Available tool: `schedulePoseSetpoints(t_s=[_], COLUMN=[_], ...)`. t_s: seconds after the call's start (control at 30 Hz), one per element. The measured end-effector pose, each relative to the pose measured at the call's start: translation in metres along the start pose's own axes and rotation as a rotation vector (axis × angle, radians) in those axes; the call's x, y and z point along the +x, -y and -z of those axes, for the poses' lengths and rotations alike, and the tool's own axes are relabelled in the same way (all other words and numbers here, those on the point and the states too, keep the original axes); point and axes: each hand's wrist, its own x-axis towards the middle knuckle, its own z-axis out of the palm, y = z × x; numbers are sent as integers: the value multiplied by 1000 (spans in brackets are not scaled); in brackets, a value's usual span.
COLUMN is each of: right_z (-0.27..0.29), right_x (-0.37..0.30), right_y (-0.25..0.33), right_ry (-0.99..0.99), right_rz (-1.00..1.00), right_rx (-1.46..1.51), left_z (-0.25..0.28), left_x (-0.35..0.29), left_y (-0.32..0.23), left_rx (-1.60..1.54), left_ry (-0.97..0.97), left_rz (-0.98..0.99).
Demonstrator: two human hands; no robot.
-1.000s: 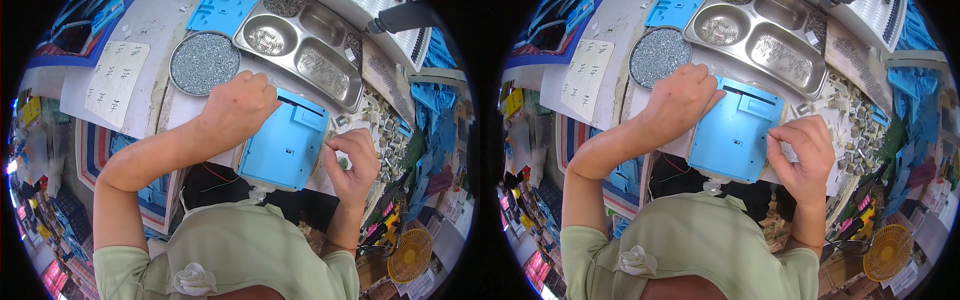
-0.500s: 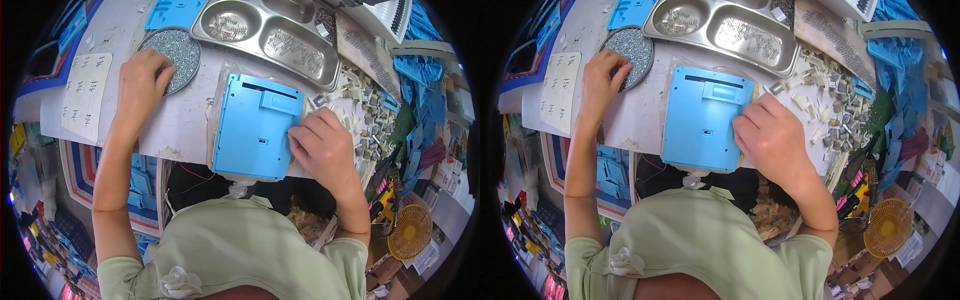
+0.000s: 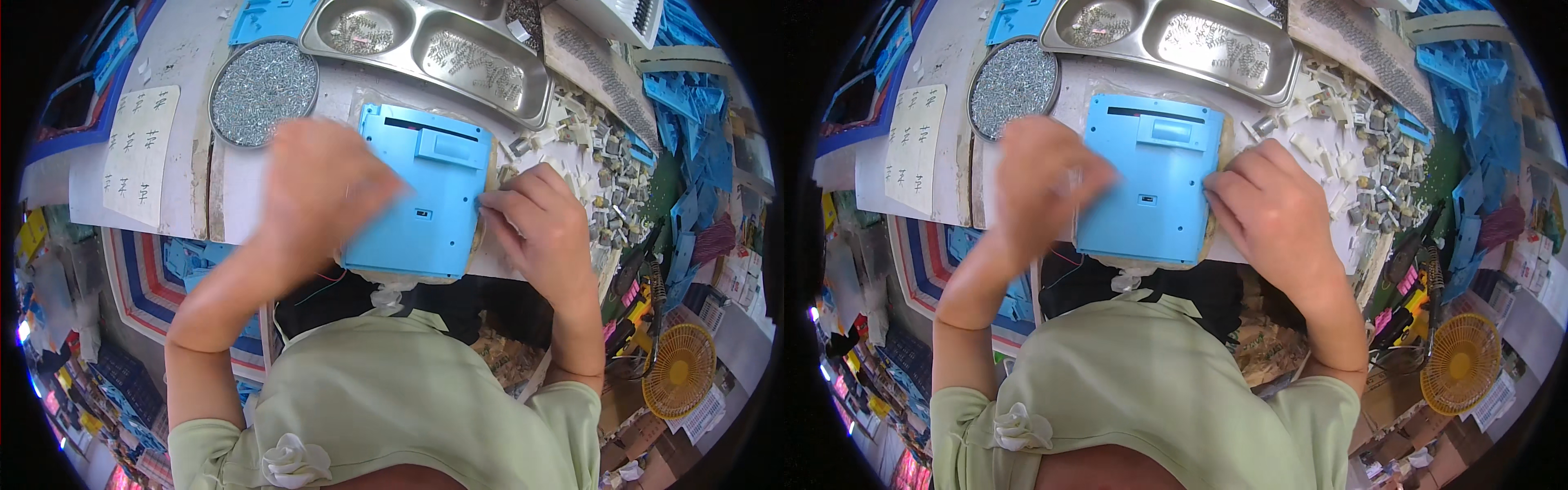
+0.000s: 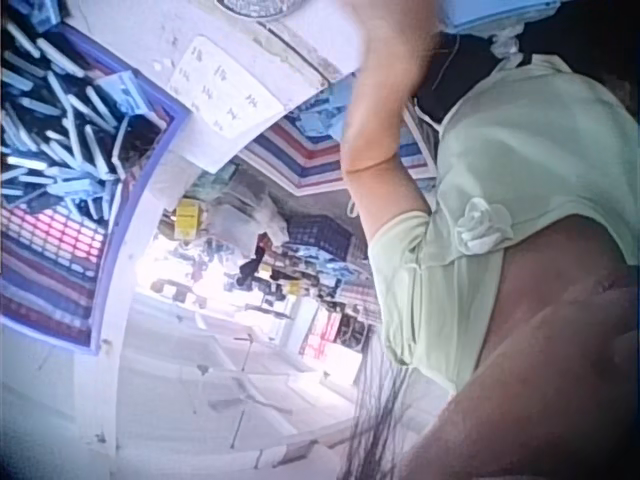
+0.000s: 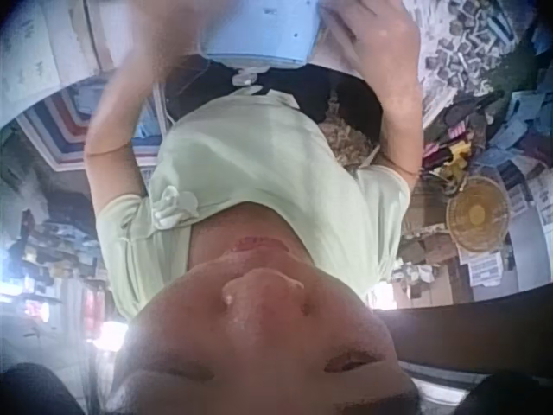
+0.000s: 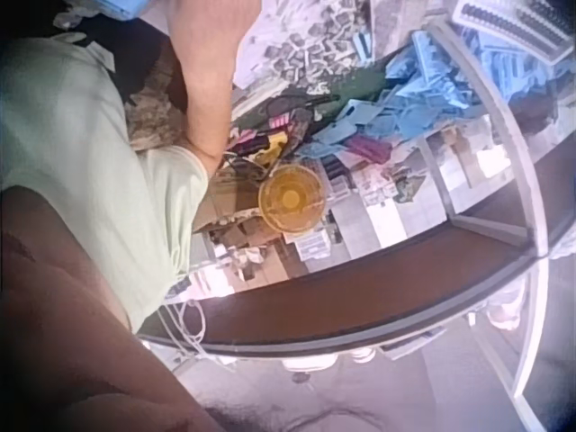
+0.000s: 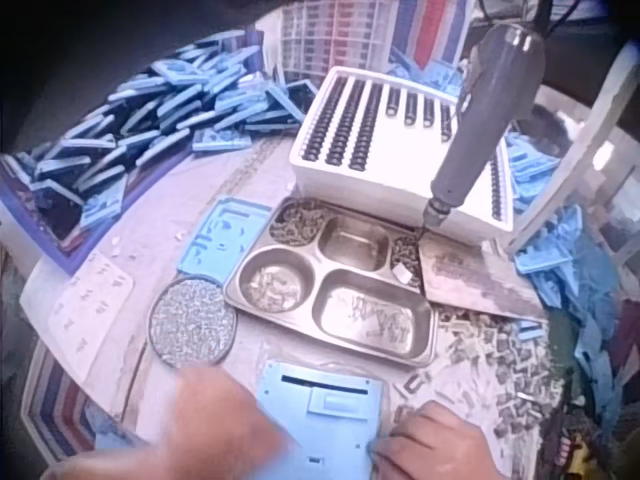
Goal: Assembling a blue electronic device by soldering wires and fastening screws on the casing.
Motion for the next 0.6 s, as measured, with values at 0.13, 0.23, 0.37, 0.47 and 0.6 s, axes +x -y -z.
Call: schedulePoseSetpoints(t_s=[0.13, 0.23, 0.37, 0.47, 0.6], right_z=[6, 11, 15, 18, 33], right_x=[-18, -30, -30, -16, 14], right_y=[-6, -9, -13, -23, -45], right_ry=[-53, -75, -103, -125, -373], right_rz=[-85, -115, -126, -69, -54], right_rx=[38, 34, 39, 9, -3], left_z=[-27, -37, -34, -24, 4], left_x=[10, 8, 4, 2, -5], left_y=[-43, -44, -46, -45, 28], left_rx=[-89, -53, -12, -52, 153], left_ry=[225, 251, 263, 242, -84], left_rz=[-209, -316, -369, -266, -159])
